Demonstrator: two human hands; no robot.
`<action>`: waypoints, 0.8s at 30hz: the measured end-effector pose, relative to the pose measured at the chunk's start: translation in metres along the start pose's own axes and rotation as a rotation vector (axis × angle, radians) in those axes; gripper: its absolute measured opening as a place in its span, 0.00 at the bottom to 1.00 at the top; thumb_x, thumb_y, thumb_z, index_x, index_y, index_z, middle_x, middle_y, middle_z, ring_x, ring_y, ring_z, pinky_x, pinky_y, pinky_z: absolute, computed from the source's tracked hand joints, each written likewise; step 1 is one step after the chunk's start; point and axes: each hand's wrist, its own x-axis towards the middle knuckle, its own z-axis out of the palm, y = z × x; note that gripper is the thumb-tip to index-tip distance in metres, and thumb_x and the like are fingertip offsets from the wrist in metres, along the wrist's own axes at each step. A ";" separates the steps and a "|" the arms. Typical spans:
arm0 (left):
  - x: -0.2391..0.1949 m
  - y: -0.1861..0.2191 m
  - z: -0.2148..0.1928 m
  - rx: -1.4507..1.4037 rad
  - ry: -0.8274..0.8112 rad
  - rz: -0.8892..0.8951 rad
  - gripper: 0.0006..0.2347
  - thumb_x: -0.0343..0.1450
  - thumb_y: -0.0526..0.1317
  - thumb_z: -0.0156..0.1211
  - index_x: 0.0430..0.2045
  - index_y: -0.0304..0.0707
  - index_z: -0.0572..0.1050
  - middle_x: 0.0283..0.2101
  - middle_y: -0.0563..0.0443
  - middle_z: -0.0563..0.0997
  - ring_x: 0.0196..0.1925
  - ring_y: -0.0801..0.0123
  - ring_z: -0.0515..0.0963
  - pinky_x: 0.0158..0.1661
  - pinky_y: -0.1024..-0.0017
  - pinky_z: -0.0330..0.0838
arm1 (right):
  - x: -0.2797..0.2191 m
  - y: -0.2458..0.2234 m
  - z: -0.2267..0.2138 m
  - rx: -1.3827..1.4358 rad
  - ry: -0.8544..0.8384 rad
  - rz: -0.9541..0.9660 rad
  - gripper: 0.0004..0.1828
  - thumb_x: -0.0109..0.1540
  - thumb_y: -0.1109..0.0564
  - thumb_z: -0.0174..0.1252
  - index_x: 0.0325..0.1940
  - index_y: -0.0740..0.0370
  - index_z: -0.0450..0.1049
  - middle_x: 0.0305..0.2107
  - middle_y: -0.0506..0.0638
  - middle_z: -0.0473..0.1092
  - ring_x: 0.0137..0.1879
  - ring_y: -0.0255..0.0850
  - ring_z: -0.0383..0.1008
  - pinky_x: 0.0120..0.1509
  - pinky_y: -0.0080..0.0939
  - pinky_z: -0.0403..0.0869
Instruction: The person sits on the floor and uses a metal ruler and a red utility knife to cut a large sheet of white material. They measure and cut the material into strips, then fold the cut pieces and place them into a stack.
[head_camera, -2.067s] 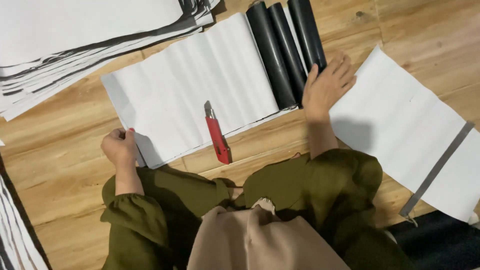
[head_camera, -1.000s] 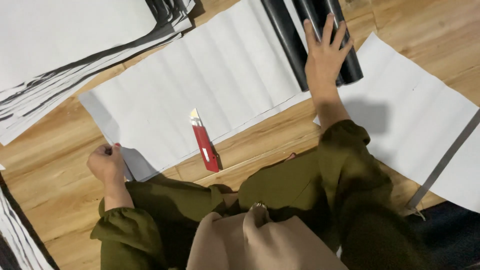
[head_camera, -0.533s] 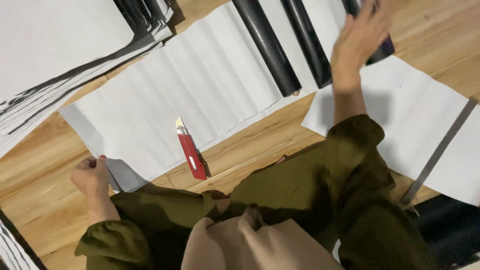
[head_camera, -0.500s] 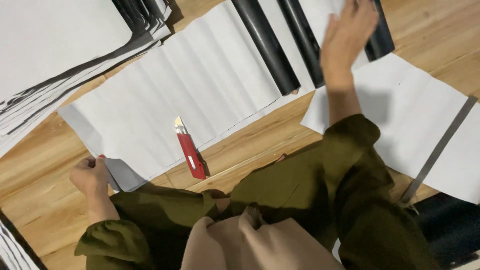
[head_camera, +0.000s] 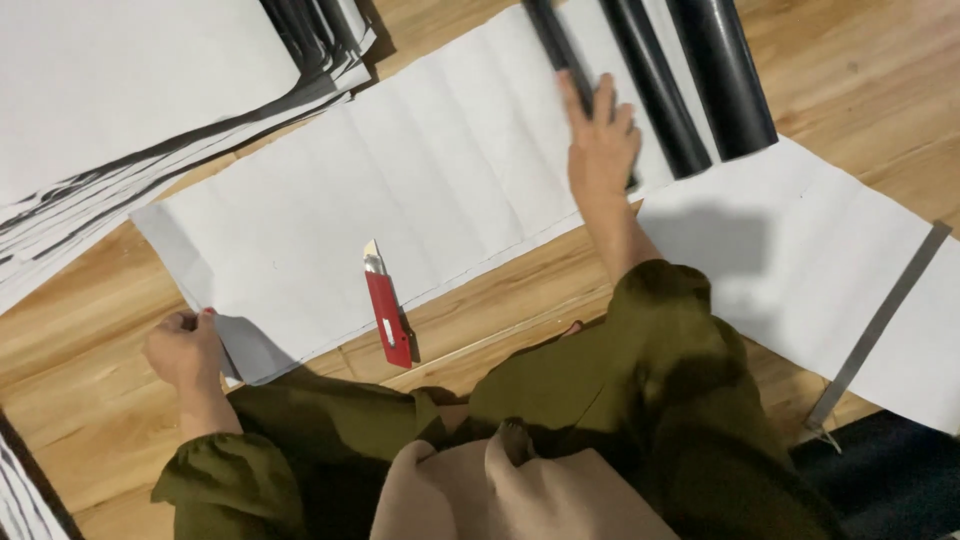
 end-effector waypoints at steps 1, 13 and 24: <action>-0.003 0.000 -0.002 0.006 0.001 -0.014 0.08 0.67 0.42 0.60 0.20 0.37 0.76 0.23 0.47 0.77 0.27 0.59 0.75 0.28 0.63 0.68 | -0.001 0.014 0.000 0.009 -0.001 -0.011 0.47 0.49 0.60 0.58 0.67 0.31 0.47 0.54 0.50 0.57 0.37 0.43 0.63 0.29 0.35 0.63; 0.003 0.005 0.001 -0.011 -0.038 -0.167 0.07 0.67 0.44 0.60 0.22 0.41 0.76 0.23 0.54 0.76 0.26 0.66 0.74 0.27 0.67 0.70 | 0.007 0.074 -0.002 0.517 -0.301 0.230 0.43 0.59 0.49 0.64 0.64 0.63 0.41 0.39 0.56 0.58 0.26 0.47 0.68 0.25 0.43 0.71; -0.002 0.003 -0.008 -0.096 -0.045 -0.079 0.08 0.66 0.43 0.57 0.18 0.41 0.74 0.22 0.55 0.75 0.25 0.67 0.73 0.24 0.67 0.64 | 0.012 0.083 -0.021 0.477 -0.407 0.199 0.39 0.61 0.43 0.58 0.63 0.62 0.43 0.31 0.61 0.68 0.27 0.59 0.69 0.30 0.53 0.67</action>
